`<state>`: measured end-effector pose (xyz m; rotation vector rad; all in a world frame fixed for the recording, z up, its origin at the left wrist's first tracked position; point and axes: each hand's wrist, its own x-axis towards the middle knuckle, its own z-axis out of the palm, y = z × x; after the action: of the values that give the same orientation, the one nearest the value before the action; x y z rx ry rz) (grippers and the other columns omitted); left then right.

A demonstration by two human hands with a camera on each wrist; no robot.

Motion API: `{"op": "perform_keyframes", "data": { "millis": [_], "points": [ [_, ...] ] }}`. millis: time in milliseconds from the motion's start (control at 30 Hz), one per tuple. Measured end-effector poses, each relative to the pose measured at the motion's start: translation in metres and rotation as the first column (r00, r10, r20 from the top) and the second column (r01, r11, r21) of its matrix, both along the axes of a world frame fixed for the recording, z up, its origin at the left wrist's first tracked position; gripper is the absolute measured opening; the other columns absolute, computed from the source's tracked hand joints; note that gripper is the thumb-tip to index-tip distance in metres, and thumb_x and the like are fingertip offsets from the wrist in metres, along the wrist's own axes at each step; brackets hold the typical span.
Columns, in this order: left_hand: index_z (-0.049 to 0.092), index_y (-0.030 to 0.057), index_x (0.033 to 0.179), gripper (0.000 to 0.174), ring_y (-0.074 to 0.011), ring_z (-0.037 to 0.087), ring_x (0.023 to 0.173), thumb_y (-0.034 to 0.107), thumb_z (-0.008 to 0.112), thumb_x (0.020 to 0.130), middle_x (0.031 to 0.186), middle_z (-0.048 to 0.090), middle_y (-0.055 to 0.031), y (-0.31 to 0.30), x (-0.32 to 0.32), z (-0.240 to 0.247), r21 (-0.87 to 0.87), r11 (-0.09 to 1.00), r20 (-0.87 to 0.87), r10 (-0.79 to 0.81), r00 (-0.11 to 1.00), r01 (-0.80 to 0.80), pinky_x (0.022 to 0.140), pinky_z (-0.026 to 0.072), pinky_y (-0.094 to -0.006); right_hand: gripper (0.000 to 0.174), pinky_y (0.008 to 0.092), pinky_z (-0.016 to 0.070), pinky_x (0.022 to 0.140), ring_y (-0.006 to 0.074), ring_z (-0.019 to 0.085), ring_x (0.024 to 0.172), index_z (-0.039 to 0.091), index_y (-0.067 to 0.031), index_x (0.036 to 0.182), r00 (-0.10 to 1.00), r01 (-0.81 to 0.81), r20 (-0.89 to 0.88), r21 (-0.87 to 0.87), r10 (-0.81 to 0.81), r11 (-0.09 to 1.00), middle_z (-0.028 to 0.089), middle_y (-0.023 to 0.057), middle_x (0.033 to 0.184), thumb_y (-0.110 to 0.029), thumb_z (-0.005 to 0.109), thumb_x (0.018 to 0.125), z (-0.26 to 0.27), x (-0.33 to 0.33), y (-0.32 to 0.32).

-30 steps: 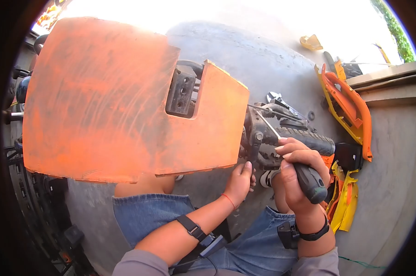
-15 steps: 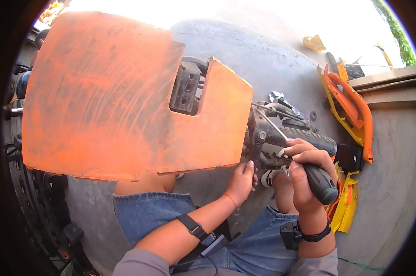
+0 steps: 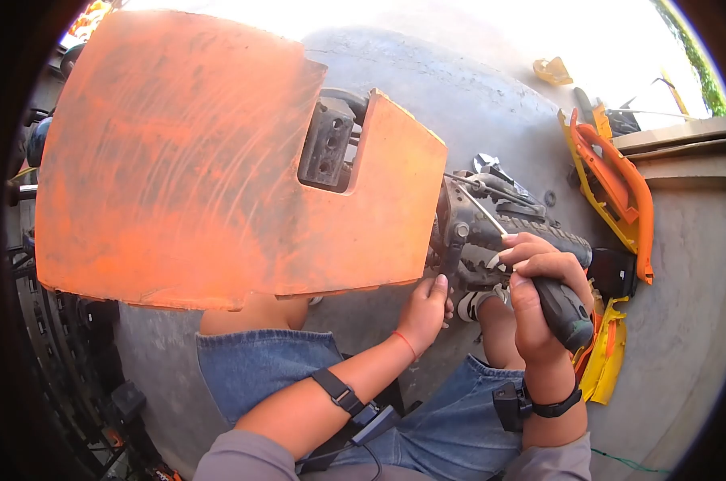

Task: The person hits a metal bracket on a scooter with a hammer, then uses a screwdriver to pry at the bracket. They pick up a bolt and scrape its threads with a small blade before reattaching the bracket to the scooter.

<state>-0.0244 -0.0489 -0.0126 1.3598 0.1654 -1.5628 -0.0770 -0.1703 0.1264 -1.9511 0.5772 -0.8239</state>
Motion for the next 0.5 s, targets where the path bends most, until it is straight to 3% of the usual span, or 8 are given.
{"op": "perform_keyframes", "data": {
  "millis": [233, 500],
  "points": [
    [0.054, 0.0069, 0.095, 0.039, -0.0113, 0.055, 0.066, 0.042, 0.04, 0.103, 0.074, 0.055, -0.0011, -0.0003, 0.0002, 0.0004, 0.005, 1.0, 0.011, -0.01, 1.0, 0.01, 0.058, 0.0467, -0.027, 0.014, 0.0403, 0.0508, 0.089, 0.0314, 0.067, 0.097, 0.059, 0.0011, 0.087, 0.999, -0.047, -0.013, -0.082, 0.047, 0.995, 0.068, 0.0167, 0.089, 0.008, 0.059, 0.075, -0.0059, 0.0054, 0.0008],
    [0.054, 0.0068, 0.096, 0.038, -0.0114, 0.055, 0.066, 0.041, 0.039, 0.103, 0.074, 0.055, -0.0009, 0.0004, -0.0015, -0.0015, -0.006, 1.0, 0.012, -0.011, 1.0, 0.011, 0.058, 0.0467, -0.0267, 0.011, 0.0394, 0.0503, 0.089, 0.0316, 0.066, 0.098, 0.059, 0.0013, 0.086, 1.0, -0.003, 0.0, -0.034, 0.003, 0.999, 0.068, 0.0176, 0.09, 0.007, 0.06, 0.077, -0.0038, 0.0037, 0.0041]
  ]
}}
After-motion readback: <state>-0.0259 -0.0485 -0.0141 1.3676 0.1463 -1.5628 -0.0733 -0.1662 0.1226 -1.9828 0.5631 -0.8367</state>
